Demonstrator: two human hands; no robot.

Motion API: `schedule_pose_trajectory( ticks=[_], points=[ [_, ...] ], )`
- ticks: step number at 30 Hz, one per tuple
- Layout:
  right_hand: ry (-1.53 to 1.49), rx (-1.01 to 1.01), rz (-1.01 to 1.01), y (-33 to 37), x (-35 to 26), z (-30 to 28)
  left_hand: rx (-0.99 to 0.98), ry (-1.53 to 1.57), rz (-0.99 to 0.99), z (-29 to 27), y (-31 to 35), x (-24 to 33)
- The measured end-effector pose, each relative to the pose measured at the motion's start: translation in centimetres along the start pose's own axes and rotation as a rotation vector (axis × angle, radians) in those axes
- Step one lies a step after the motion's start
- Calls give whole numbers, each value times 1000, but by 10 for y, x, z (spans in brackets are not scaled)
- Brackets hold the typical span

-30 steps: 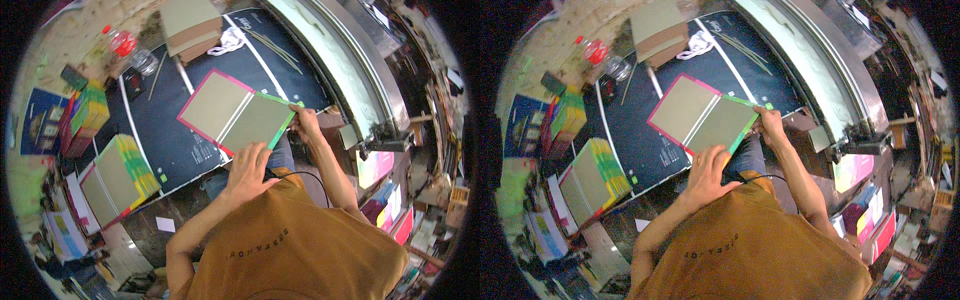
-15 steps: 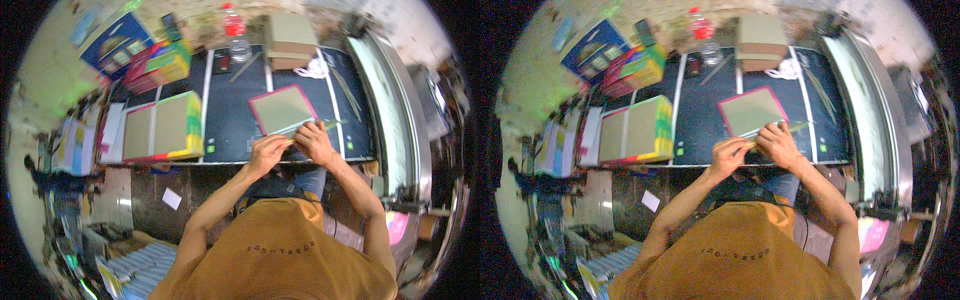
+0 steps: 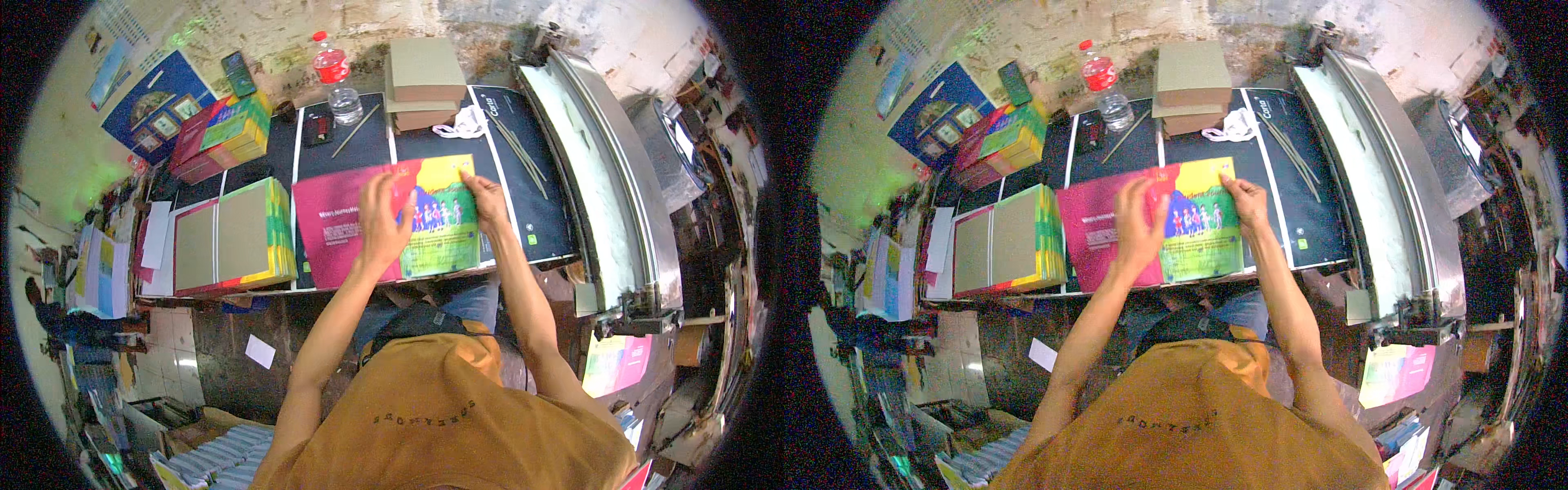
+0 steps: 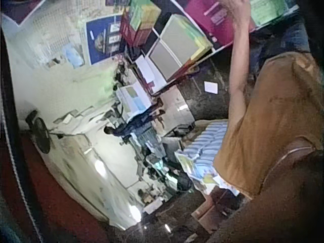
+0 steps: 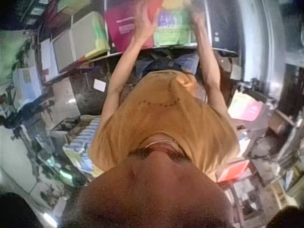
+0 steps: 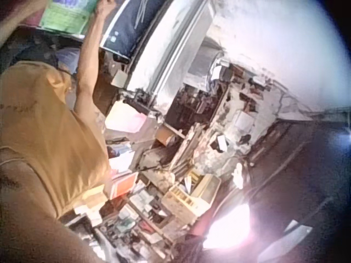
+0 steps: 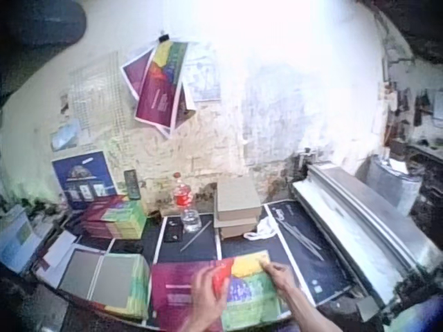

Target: The person positions cardboard panels onto a paper sheet and folds the paper edges over them by hand. They then pass the folder through a mechanical roller and place it onto a stack.

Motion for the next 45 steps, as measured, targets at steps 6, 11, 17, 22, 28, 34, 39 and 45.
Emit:
schedule_pose_trajectory(
  ticks=[6, 11, 17, 22, 28, 34, 39, 45],
  points=[
    [755, 327, 17, -18, 35, -21, -435, -431, -164, 89, 79, -94],
    [1556, 253, -416, 10, 29, 0, -521, -449, -194, 88, 88, -92],
    [1652, -95, -446, 15, 68, 14, -670, -485, -182, 90, 77, -88],
    [1666, 44, -401, 16, 66, 22, -611, -450, -277, 101, 54, -108],
    [1628, 74, -481, 16, 65, 29, -610, -516, -152, 94, 68, -108],
    [1747, 122, -449, 11, 72, 23, -767, -437, -260, 40, 155, -14],
    [1488, 132, -516, 1, 64, -6, -909, -227, -160, 1, 191, 11],
    [1170, 266, -141, 53, 36, -45, -174, -238, -903, -93, 164, -85]
  ],
)
Point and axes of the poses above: each hand's wrist, its own y-axis away from the middle knuckle, its own z-axis out of the palm, x = y × z, the point moved 2 cm from there along -y, towards the middle knuckle, and after that the axes turned 2 degrees about y, right-handed, at the moved point
